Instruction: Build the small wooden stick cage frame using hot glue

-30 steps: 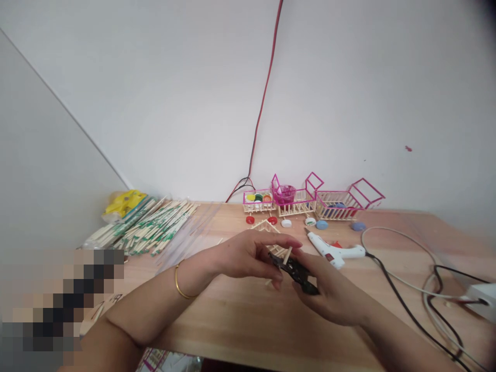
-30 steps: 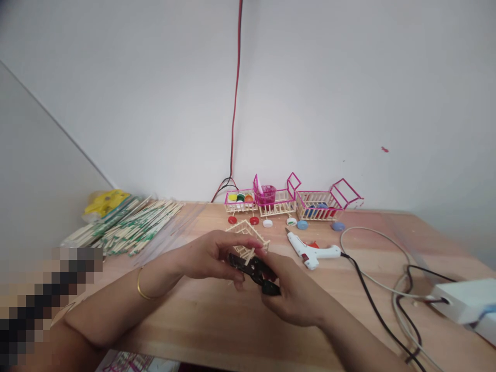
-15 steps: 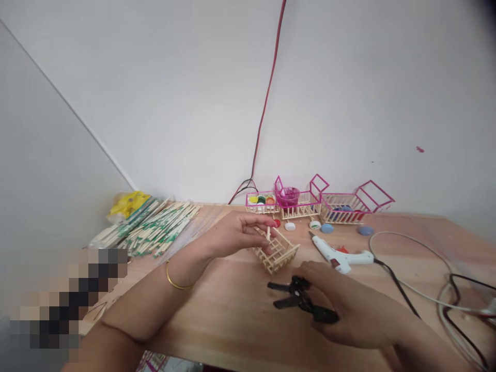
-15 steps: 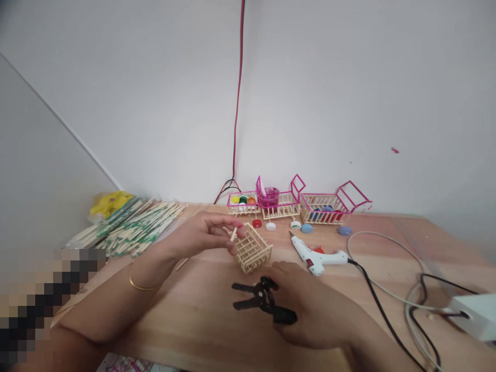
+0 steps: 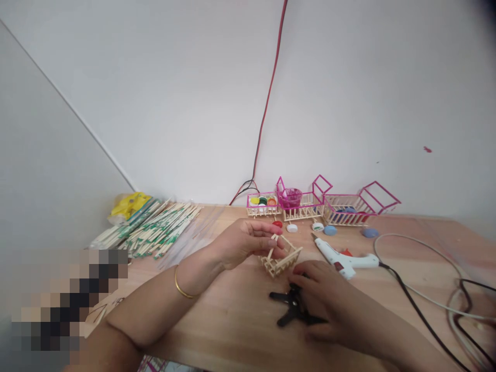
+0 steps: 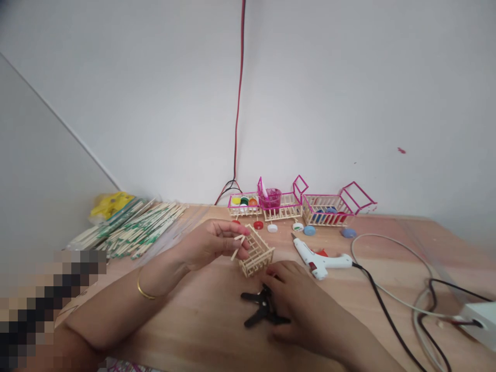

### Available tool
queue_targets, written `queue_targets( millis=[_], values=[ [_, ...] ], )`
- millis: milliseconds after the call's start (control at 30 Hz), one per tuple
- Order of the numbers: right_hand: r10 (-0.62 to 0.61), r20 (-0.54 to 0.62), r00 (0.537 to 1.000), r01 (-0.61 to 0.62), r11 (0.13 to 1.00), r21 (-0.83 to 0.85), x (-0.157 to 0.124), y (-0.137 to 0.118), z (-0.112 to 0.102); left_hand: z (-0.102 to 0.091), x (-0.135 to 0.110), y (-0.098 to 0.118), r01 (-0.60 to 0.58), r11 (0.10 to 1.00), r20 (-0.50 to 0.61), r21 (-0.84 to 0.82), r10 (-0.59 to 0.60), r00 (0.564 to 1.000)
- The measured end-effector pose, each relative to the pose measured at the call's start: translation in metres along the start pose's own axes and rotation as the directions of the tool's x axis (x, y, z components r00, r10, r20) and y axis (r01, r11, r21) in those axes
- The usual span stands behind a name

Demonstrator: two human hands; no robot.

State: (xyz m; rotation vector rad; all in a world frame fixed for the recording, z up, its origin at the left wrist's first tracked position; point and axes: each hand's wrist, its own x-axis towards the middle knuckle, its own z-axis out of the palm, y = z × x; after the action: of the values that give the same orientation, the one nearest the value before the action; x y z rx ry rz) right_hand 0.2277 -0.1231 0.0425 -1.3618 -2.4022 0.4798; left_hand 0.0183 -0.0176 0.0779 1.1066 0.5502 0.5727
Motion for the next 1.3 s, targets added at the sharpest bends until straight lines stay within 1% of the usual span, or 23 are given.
queue_targets(
  millis=[33, 67, 100, 167, 200, 233, 267, 367, 467, 533, 600, 667, 733, 833, 867, 967, 1000, 1100, 1167, 1233, 1300],
  values=[
    [-0.023, -0.069, 0.997, 0.024, 0.999, 0.024, 0.000, 0.000, -0.002, 0.001, 0.000, -0.002, 0.000, 1.000, -0.009, 0.013, 0.000, 1.000],
    [-0.039, -0.165, 0.986, 0.046, 0.998, 0.041, 0.001, 0.000, -0.003, 0.003, 0.000, -0.004, -0.003, 1.000, -0.018, 0.027, 0.003, 1.000],
    [-0.051, -0.278, 0.959, 0.066, 0.997, 0.047, 0.001, -0.001, -0.004, 0.005, 0.000, -0.006, -0.008, 0.999, -0.023, 0.043, 0.010, 1.000],
    [-0.071, -0.498, 0.864, 0.097, 0.995, 0.027, 0.002, -0.004, -0.003, 0.010, 0.000, -0.012, -0.018, 0.996, -0.015, 0.088, 0.019, 1.000],
    [-0.081, -0.569, 0.818, 0.103, 0.995, 0.008, 0.003, -0.005, -0.001, 0.013, -0.001, -0.015, -0.020, 0.992, -0.004, 0.126, 0.021, 1.000],
    [-0.095, -0.606, 0.790, 0.111, 0.994, -0.011, 0.004, -0.007, 0.001, 0.015, -0.002, -0.018, -0.025, 0.984, 0.006, 0.175, 0.024, 1.000],
    [-0.115, -0.614, 0.781, 0.123, 0.992, -0.029, 0.005, -0.007, 0.004, 0.018, -0.003, -0.022, -0.035, 0.972, 0.012, 0.231, 0.033, 0.999],
    [-0.207, -0.585, 0.784, 0.196, 0.977, -0.084, 0.009, -0.008, 0.011, 0.024, -0.006, -0.030, -0.096, 0.917, 0.024, 0.386, 0.095, 0.995],
    [-0.256, -0.593, 0.763, 0.244, 0.964, -0.102, 0.009, -0.009, 0.012, 0.027, -0.007, -0.033, -0.138, 0.885, 0.038, 0.445, 0.135, 0.990],
    [-0.266, -0.612, 0.745, 0.260, 0.960, -0.100, 0.007, -0.011, 0.010, 0.027, -0.005, -0.031, -0.140, 0.917, 0.020, 0.374, 0.143, 0.989],
    [-0.263, -0.638, 0.724, 0.260, 0.960, -0.100, 0.004, -0.011, 0.009, 0.027, -0.004, -0.028, -0.118, 0.973, -0.015, 0.197, 0.123, 0.992],
    [-0.205, -0.669, 0.714, 0.220, 0.973, -0.064, 0.002, -0.010, 0.011, 0.027, -0.003, -0.026, -0.057, 0.998, -0.053, 0.017, 0.058, 0.997],
    [-0.173, -0.665, 0.726, 0.197, 0.980, -0.039, 0.003, -0.008, 0.015, 0.028, -0.002, -0.026, 0.014, 0.997, -0.091, -0.070, -0.020, 0.996],
    [-0.255, -0.599, 0.759, 0.255, 0.963, -0.087, 0.006, -0.005, 0.020, 0.029, -0.003, -0.026, 0.068, 0.994, -0.124, -0.086, -0.079, 0.989],
    [-0.253, -0.592, 0.765, 0.253, 0.964, -0.086, 0.007, -0.005, 0.021, 0.029, -0.003, -0.026, 0.079, 0.992, -0.120, -0.095, -0.090, 0.989],
    [-0.153, -0.607, 0.780, 0.181, 0.983, -0.016, 0.009, -0.008, 0.018, 0.031, -0.004, -0.027, 0.096, 0.987, -0.100, -0.130, -0.109, 0.989],
    [-0.157, -0.609, 0.778, 0.186, 0.982, -0.016, 0.009, -0.009, 0.017, 0.031, -0.004, -0.027, 0.092, 0.986, -0.099, -0.137, -0.106, 0.989],
    [-0.293, -0.579, 0.761, 0.289, 0.952, -0.101, 0.010, -0.010, 0.014, 0.032, -0.004, -0.028, 0.067, 0.988, -0.105, -0.141, -0.082, 0.991],
    [-0.339, -0.566, 0.751, 0.323, 0.937, -0.132, 0.010, -0.009, 0.014, 0.031, -0.004, -0.029, 0.049, 0.990, -0.107, -0.129, -0.063, 0.992],
    [-0.300, -0.580, 0.758, 0.294, 0.950, -0.108, 0.010, -0.008, 0.014, 0.031, -0.004, -0.028, 0.027, 0.993, -0.113, -0.119, -0.041, 0.993],
    [-0.201, -0.604, 0.771, 0.217, 0.975, -0.047, 0.010, -0.009, 0.013, 0.032, -0.004, -0.028, 0.002, 0.992, -0.129, -0.129, -0.019, 0.991]
  ],
)
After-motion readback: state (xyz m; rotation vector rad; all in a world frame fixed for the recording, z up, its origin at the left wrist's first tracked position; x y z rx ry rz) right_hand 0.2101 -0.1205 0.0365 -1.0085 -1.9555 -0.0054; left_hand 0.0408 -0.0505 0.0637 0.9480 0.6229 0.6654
